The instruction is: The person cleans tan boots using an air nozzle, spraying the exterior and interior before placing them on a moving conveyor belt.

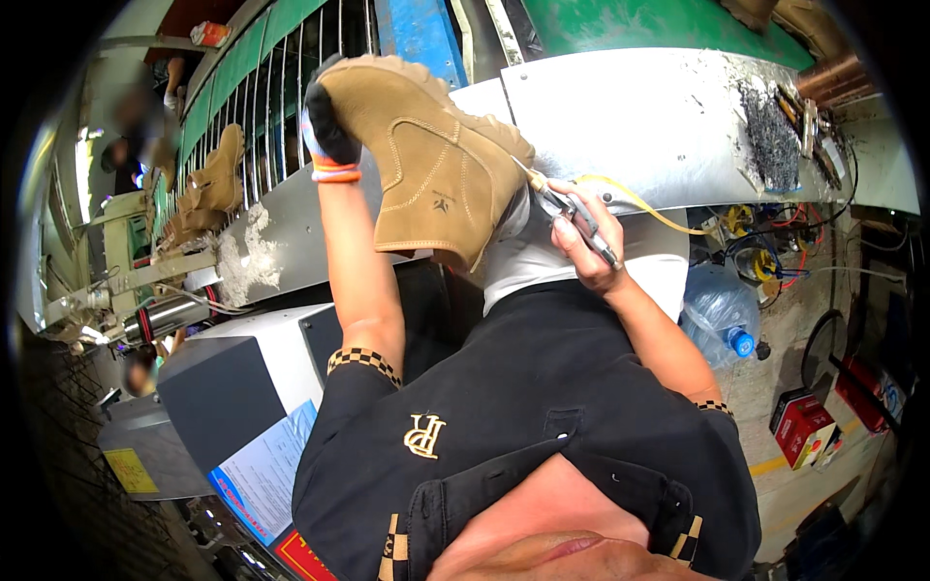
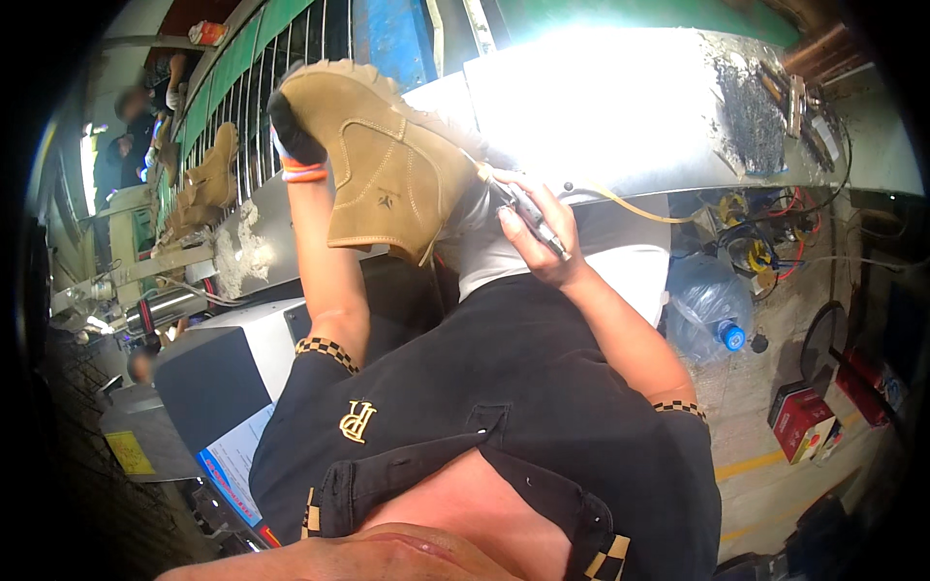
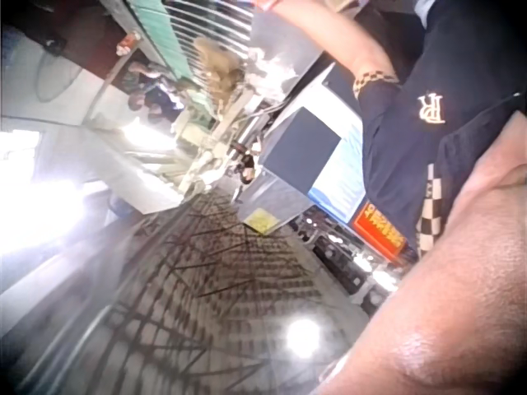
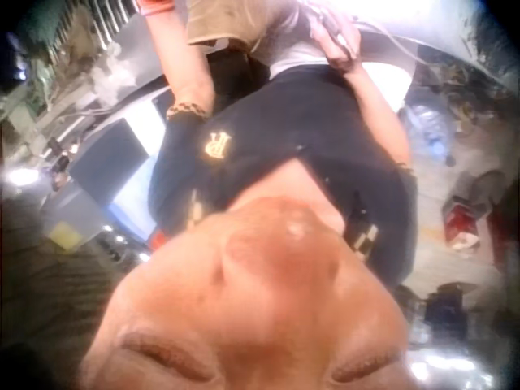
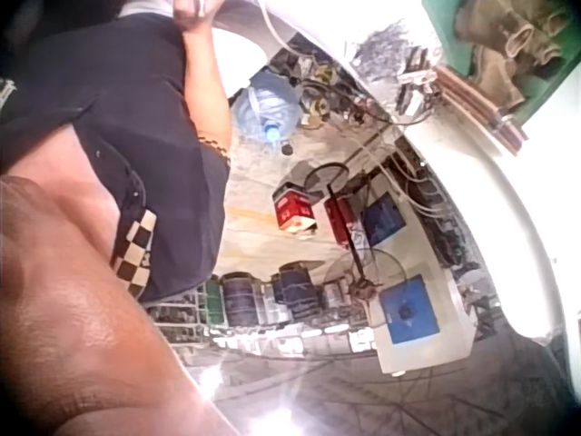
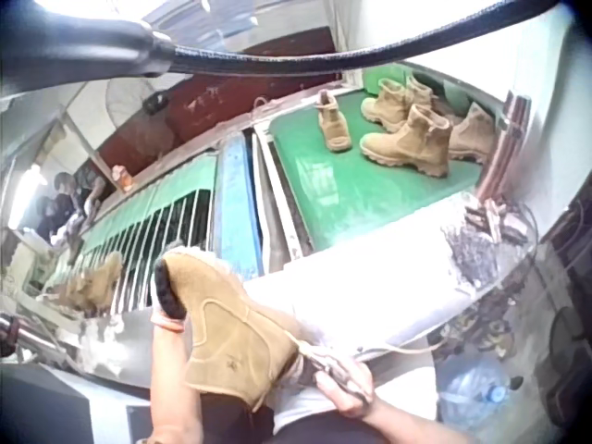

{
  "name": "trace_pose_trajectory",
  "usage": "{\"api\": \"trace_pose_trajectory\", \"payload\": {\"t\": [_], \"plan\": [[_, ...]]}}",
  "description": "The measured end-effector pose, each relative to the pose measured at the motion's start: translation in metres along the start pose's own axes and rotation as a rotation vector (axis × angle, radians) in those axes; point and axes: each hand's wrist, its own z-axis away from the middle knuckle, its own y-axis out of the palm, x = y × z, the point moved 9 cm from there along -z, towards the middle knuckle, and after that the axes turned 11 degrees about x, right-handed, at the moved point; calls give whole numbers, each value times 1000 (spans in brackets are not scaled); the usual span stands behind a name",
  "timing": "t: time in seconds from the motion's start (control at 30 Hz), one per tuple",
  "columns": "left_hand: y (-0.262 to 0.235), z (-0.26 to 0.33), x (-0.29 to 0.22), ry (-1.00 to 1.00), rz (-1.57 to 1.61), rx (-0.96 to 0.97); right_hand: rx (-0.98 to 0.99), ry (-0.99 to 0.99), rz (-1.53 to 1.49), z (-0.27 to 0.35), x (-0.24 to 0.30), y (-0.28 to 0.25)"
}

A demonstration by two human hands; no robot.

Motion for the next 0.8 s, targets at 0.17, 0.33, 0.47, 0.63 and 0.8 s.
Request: {"api": "trace_pose_trajectory", "payload": {"t": [0.17,0.33,0.47,0.63,0.8], "plan": [[-31,60,41,-213,286,-243,-7,-7,-139,-4,-4,6],[-52,143,58,-358,413,-553,19,-60,-168,-20,-2,18],[-44,177,46,-323,246,-542,-19,-122,-69,-32,0,21],[1,221,19,-524,373,-544,3,-70,-39,-42,-3,27],[37,271,9,-907,47,-512,-34,-98,-68,-43,-9,30]]}}
